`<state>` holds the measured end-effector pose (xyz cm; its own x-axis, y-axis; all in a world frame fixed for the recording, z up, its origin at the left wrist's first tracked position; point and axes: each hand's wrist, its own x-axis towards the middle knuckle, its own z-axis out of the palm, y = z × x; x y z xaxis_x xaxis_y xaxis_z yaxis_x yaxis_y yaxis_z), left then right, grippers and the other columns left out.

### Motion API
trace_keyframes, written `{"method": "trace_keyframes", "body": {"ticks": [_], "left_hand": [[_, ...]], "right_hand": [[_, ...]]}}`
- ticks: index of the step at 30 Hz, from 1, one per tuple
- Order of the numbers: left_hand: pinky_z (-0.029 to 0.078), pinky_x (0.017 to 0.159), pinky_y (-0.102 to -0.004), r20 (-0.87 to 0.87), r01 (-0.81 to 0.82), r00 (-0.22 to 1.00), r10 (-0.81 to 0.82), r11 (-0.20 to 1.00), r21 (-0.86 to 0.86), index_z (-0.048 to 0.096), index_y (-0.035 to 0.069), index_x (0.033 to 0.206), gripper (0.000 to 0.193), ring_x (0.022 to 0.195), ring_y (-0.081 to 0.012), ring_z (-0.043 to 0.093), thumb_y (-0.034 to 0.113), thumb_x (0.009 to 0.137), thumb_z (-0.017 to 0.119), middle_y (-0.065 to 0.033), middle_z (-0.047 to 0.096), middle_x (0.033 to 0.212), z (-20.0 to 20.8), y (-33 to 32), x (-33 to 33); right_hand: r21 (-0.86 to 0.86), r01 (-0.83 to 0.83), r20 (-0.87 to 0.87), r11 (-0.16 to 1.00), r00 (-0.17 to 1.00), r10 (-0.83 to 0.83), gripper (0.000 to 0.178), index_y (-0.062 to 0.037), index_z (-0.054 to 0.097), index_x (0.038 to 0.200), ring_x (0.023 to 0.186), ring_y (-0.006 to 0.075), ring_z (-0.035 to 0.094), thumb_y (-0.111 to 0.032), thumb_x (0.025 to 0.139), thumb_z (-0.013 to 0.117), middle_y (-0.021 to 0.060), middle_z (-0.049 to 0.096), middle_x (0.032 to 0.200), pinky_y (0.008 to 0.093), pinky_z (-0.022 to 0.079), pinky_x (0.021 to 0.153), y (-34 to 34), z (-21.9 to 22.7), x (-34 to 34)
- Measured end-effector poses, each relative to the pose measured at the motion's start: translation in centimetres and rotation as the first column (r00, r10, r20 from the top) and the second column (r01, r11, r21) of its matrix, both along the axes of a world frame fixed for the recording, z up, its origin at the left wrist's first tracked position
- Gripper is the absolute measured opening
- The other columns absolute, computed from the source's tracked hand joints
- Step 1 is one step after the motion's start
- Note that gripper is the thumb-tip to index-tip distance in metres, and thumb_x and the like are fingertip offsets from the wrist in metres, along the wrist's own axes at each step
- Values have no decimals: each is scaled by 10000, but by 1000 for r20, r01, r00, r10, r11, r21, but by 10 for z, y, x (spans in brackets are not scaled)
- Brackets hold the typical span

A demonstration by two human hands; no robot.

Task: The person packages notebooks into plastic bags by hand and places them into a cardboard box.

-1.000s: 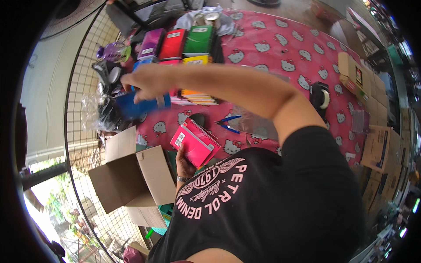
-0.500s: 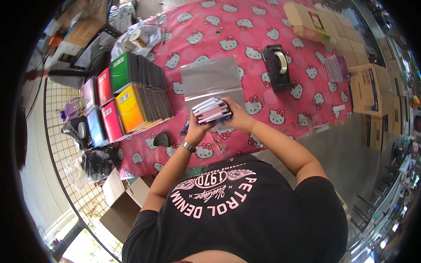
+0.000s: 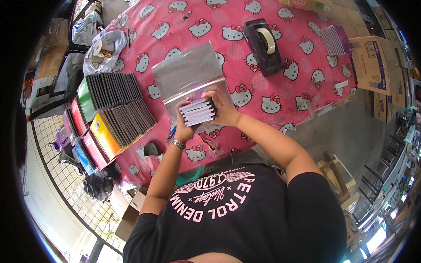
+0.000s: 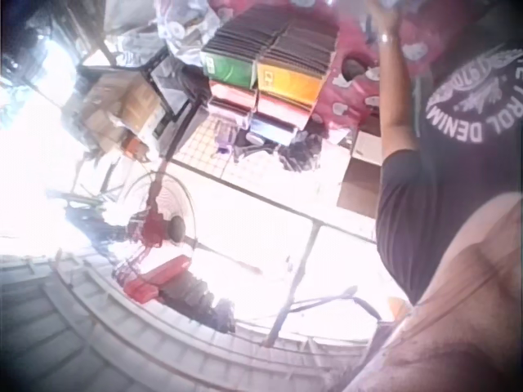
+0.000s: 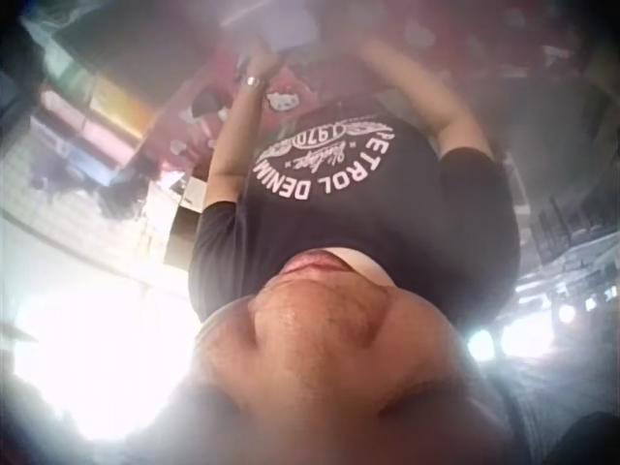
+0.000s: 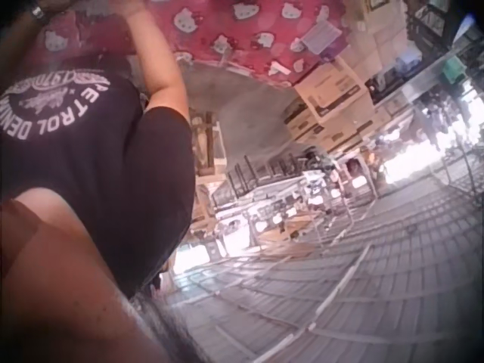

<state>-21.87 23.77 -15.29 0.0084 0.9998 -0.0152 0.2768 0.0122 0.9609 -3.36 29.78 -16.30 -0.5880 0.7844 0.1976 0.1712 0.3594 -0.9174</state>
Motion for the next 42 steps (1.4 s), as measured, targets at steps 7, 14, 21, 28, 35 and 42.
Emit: {"method": "trace_keyframes", "body": {"ticks": [7,14,21,28,35,42], "left_hand": [[347,1069,-404,-475,225,867,-152,969,100,417,21,1234,721,1188,-328,445,104,618,783,-154,397,1214,-18,2,-8],[401,991,-369,-122,123,987,-108,984,129,388,46,1199,744,1126,-308,491,105,585,804,-147,467,1154,-33,3,-18],[423,983,-363,19,178,984,-179,953,-244,452,41,1309,725,1174,-271,503,132,675,791,-116,534,1253,-19,13,-32],[453,946,-323,288,-56,935,208,887,-458,397,1,1368,745,1148,-239,536,43,705,734,-135,541,1250,34,85,-69],[458,771,-294,36,-204,954,299,729,-653,586,-2,1035,278,887,-163,578,135,793,592,-93,622,1001,5,91,-61],[450,762,-301,2,-357,892,453,707,-611,581,-21,1013,271,889,-162,575,144,798,581,-104,622,1045,-4,85,-51]], "right_hand": [[33,-16,13,999,1000,16,786,-71,354,1190,1244,334,452,-218,586,836,132,476,1216,426,381,1034,6,-17,-5],[187,-130,385,974,922,49,1039,-56,252,1416,1228,342,458,-259,580,837,173,465,1285,418,398,1034,16,87,9],[134,-115,548,984,836,23,746,-16,469,1262,1070,321,558,-174,617,808,158,534,1190,394,479,906,21,108,-8],[-883,171,-7,438,926,-377,580,49,507,1196,988,183,595,-194,752,790,108,609,1099,319,492,832,44,57,-15],[-722,457,310,519,885,-348,579,66,548,1191,996,224,601,-279,772,748,155,606,1096,357,488,858,46,20,-34],[-169,617,445,769,744,-499,577,5,561,1212,959,280,604,-320,766,728,164,595,1042,404,486,834,38,8,-29]]}}
